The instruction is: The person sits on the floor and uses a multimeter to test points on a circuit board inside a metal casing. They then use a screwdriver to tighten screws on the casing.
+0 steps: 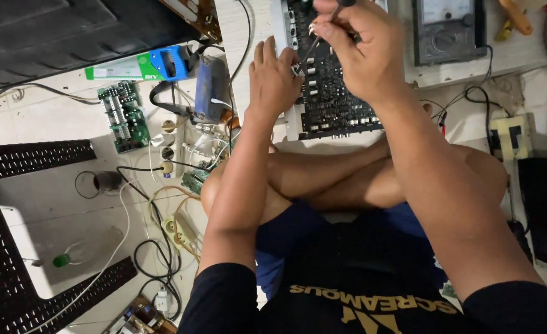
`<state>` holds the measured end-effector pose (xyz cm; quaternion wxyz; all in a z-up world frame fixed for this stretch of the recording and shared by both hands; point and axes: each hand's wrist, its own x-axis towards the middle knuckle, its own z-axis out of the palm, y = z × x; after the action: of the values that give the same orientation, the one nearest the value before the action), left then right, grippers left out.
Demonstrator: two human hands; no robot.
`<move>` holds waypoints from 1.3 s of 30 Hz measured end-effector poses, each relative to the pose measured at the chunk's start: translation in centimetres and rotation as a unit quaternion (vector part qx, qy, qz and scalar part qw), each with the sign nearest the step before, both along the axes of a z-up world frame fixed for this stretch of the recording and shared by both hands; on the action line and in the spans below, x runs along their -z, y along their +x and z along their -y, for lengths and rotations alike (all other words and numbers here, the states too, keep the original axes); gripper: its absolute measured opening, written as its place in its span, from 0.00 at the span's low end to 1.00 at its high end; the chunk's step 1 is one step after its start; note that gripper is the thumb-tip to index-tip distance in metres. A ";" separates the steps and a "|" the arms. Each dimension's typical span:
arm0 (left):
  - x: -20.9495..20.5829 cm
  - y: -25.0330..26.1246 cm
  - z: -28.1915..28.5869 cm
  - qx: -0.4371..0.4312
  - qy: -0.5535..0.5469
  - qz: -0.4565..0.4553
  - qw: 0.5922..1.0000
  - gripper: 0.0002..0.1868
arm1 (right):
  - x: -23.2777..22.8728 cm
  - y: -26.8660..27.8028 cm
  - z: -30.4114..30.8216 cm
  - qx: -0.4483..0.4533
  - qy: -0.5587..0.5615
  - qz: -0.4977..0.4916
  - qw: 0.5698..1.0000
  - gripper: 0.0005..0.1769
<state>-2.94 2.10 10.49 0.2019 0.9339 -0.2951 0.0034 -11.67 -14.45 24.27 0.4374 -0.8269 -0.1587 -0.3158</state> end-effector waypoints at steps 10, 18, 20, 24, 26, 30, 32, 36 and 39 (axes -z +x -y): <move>-0.1 0.7 0.0 0.026 -0.018 0.006 0.999 0.20 | 0.0 -1.4 0.5 -0.053 0.031 -0.056 0.997 0.13; -0.4 0.7 0.9 0.021 0.117 -0.022 0.993 0.20 | -0.3 -3.0 1.1 -0.055 0.047 -0.059 0.996 0.12; -1.2 0.3 0.8 0.020 0.129 -0.021 0.991 0.19 | -0.9 -3.6 1.4 -0.056 0.063 -0.019 0.996 0.10; -1.2 -0.2 0.0 0.000 0.010 -0.019 1.000 0.14 | 0.2 -3.7 5.4 -0.044 0.087 0.104 0.990 0.08; -1.6 -0.7 -0.4 -0.023 -0.055 -0.014 0.998 0.12 | -0.3 -4.7 7.3 0.001 0.107 0.116 0.987 0.07; -3.6 -0.5 -0.5 -0.058 -0.221 0.030 0.973 0.08 | 1.9 -4.5 13.2 0.100 0.190 0.188 0.958 0.06; -4.7 1.2 0.1 -0.073 -0.229 0.014 0.971 0.08 | 3.6 -4.1 15.5 0.091 0.228 0.222 0.944 0.05; -8.4 5.5 3.0 -0.132 -0.188 -0.075 0.970 0.06 | 9.1 -4.8 19.6 0.139 0.354 0.244 0.892 0.12; -5.0 13.0 5.9 -0.138 -0.171 -0.031 0.975 0.03 | 7.2 -4.8 19.2 0.142 0.371 0.232 0.888 0.09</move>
<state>10.09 -3.77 15.48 0.3653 0.9168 -0.1525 0.0529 -16.49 -33.69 17.06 0.6134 -0.5216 -0.0074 -0.5930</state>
